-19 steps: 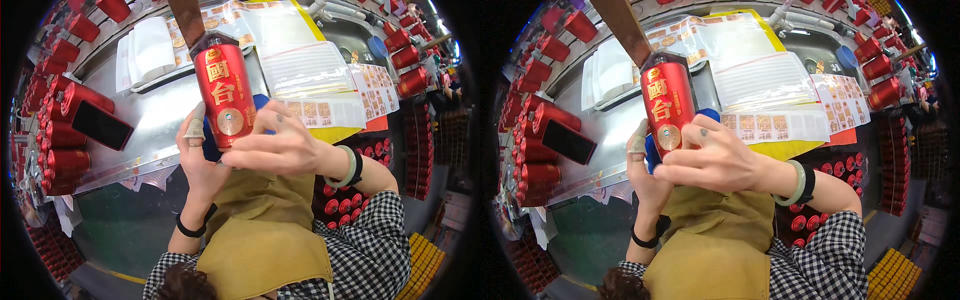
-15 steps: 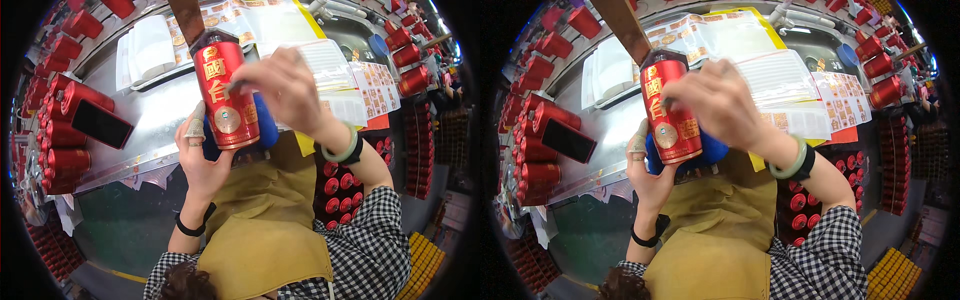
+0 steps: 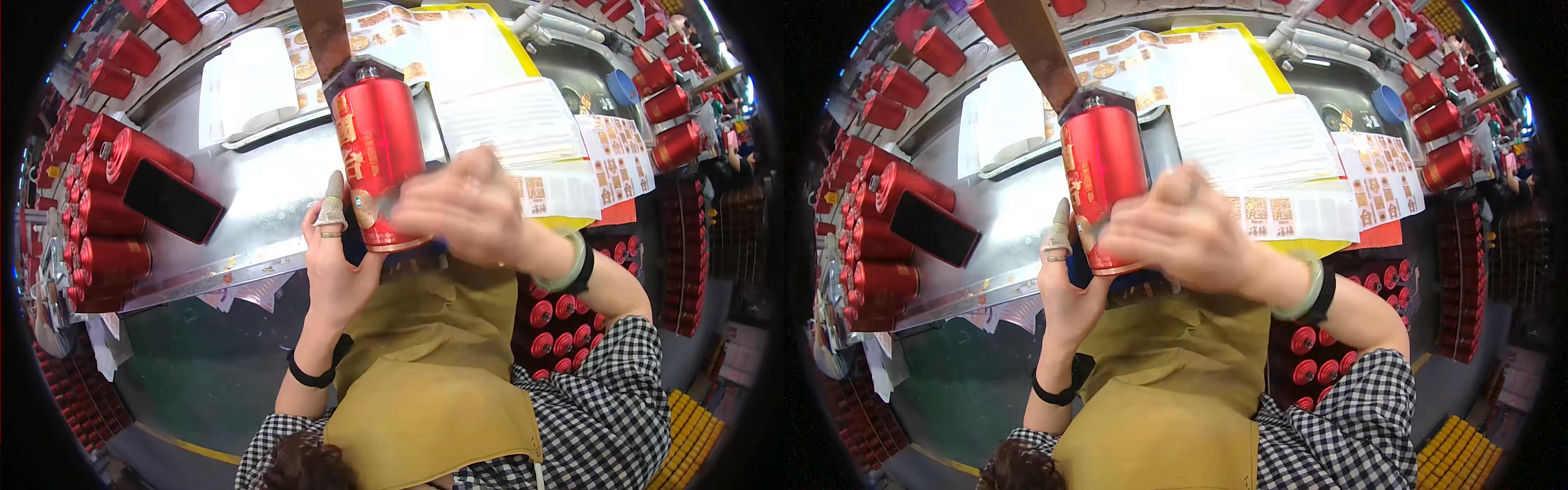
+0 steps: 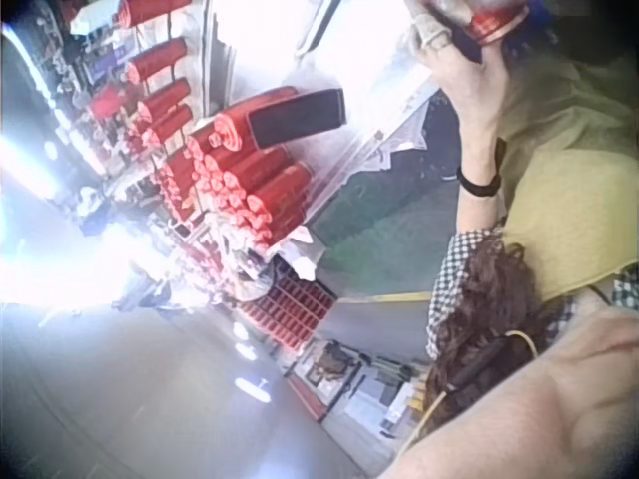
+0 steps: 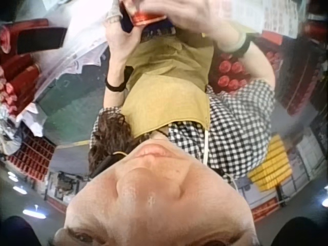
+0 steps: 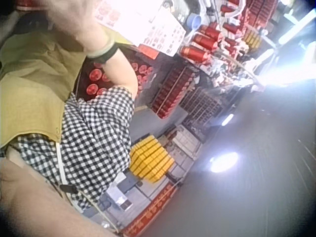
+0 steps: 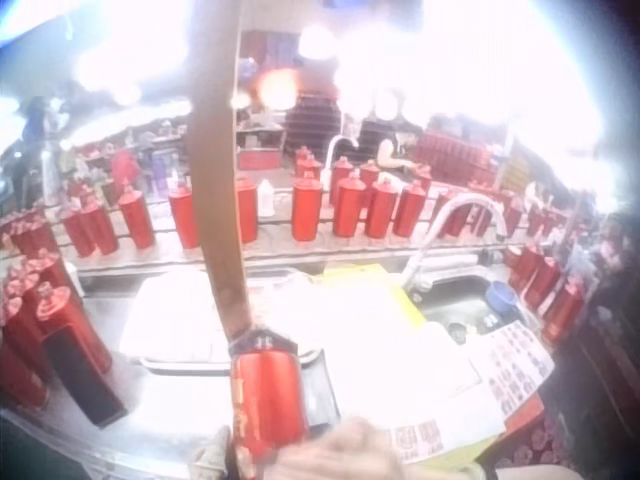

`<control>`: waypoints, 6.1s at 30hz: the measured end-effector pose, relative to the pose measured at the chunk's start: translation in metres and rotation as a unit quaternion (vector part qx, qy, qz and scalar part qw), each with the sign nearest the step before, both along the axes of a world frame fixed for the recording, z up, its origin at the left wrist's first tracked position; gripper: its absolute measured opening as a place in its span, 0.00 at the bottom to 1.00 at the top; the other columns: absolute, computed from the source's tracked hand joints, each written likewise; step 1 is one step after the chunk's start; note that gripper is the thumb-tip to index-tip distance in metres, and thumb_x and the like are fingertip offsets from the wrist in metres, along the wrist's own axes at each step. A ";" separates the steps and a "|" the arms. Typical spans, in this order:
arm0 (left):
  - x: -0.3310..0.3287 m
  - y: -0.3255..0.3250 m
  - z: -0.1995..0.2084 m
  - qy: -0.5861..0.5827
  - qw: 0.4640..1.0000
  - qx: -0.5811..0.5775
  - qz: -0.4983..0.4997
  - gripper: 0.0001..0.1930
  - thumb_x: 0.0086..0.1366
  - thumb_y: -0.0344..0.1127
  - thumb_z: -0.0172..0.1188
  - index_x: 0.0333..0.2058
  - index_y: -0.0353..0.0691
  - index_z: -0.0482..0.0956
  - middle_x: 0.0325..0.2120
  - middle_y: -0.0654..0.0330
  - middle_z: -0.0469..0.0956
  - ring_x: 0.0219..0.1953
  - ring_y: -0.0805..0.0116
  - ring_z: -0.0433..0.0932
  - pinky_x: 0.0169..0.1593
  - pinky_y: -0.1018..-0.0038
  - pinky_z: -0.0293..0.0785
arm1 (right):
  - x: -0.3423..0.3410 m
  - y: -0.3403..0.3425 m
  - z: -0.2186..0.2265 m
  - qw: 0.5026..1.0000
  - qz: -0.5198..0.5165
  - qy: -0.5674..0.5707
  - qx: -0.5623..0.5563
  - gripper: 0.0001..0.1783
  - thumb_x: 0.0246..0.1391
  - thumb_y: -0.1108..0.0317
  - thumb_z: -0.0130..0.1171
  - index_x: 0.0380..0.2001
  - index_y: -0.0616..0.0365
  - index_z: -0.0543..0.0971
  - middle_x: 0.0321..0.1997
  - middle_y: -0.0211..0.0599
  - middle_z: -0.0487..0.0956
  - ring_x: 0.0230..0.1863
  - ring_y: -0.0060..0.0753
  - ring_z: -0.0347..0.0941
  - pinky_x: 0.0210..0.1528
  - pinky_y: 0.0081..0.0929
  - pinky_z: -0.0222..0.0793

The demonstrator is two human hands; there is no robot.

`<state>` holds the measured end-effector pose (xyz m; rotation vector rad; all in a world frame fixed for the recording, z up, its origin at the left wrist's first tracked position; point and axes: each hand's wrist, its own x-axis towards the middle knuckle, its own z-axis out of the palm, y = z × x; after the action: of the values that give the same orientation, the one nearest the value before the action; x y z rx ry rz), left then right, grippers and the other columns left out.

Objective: Applying decorative and informational labels to a red cylindrical bottle on a production line.

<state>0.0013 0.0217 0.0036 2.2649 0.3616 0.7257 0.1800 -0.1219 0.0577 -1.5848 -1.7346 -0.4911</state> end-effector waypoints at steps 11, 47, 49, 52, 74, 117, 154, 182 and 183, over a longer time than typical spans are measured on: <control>0.014 0.002 0.020 0.062 0.998 0.012 0.012 0.36 0.54 0.30 0.76 0.60 0.28 0.71 0.47 0.47 0.82 0.52 0.43 0.79 0.66 0.51 0.64 | 0.001 -0.020 -0.007 0.998 0.061 -0.002 0.013 0.12 0.51 0.69 0.63 0.39 0.44 0.86 0.39 0.21 0.85 0.36 0.27 0.74 0.52 0.29 0.70; -0.004 -0.016 0.014 -0.029 0.997 -0.026 0.069 0.50 0.53 0.31 0.82 0.71 0.30 0.63 0.67 0.48 0.73 0.67 0.56 0.73 0.69 0.63 0.66 | 0.061 0.060 0.062 0.981 -0.091 -0.172 -0.016 0.09 0.51 0.66 0.62 0.38 0.46 0.83 0.35 0.23 0.81 0.40 0.33 0.74 0.46 0.36 0.67; -0.002 -0.016 0.024 -0.025 0.997 -0.017 0.070 0.51 0.51 0.32 0.82 0.71 0.32 0.63 0.68 0.48 0.71 0.64 0.51 0.72 0.68 0.60 0.66 | 0.034 0.042 0.040 0.990 -0.033 -0.136 -0.028 0.09 0.51 0.65 0.62 0.37 0.45 0.83 0.36 0.22 0.80 0.40 0.31 0.72 0.48 0.35 0.67; 0.015 -0.010 0.002 -0.040 0.987 -0.149 0.034 0.54 0.49 0.33 0.82 0.72 0.30 0.61 0.69 0.44 0.67 0.62 0.45 0.71 0.66 0.57 0.67 | -0.019 0.007 0.022 0.993 0.095 -0.064 -0.029 0.10 0.49 0.65 0.61 0.37 0.46 0.81 0.38 0.23 0.77 0.37 0.31 0.70 0.50 0.35 0.72; 0.025 -0.040 0.007 -0.045 0.996 0.001 0.072 0.62 0.43 0.31 0.86 0.75 0.34 0.56 0.73 0.48 0.61 0.73 0.50 0.61 0.74 0.59 0.58 | 0.081 -0.114 0.027 0.914 -0.230 0.280 -0.182 0.11 0.63 0.69 0.62 0.48 0.57 0.78 0.42 0.43 0.79 0.42 0.42 0.80 0.48 0.34 0.75; 0.027 -0.035 -0.004 -0.089 0.993 0.007 0.072 0.64 0.39 0.37 0.89 0.74 0.41 0.59 0.72 0.41 0.61 0.70 0.41 0.66 0.70 0.55 0.67 | 0.285 0.031 -0.053 0.897 -0.278 -0.015 -0.343 0.18 0.60 0.75 0.56 0.53 0.58 0.81 0.56 0.44 0.79 0.56 0.50 0.78 0.56 0.46 0.76; 0.022 -0.031 -0.005 -0.074 0.995 0.013 0.067 0.63 0.42 0.39 0.88 0.75 0.44 0.57 0.73 0.38 0.58 0.70 0.38 0.65 0.69 0.52 0.66 | 0.382 -0.061 -0.073 0.691 -0.542 0.318 -0.358 0.35 0.46 0.41 0.77 0.44 0.63 0.88 0.50 0.49 0.87 0.56 0.48 0.84 0.58 0.37 0.79; 0.012 -0.015 0.027 -0.030 0.992 -0.113 0.055 0.59 0.43 0.36 0.88 0.72 0.28 0.62 0.70 0.46 0.69 0.68 0.57 0.72 0.70 0.63 0.68 | 0.058 0.032 0.113 0.965 -0.056 0.114 -0.231 0.08 0.56 0.70 0.69 0.33 0.60 0.79 0.33 0.40 0.80 0.35 0.48 0.78 0.38 0.42 0.72; 0.011 -0.014 0.025 -0.036 0.993 -0.100 0.050 0.59 0.43 0.36 0.88 0.72 0.28 0.62 0.69 0.46 0.69 0.68 0.56 0.73 0.70 0.62 0.68 | 0.053 0.034 0.118 0.957 -0.043 0.139 -0.251 0.08 0.55 0.70 0.69 0.32 0.60 0.78 0.32 0.42 0.80 0.35 0.51 0.78 0.39 0.43 0.72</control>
<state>0.0122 0.0072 0.0290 2.0383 0.4937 0.7845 0.2329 -0.0881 0.1752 -1.9741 -1.6514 0.1515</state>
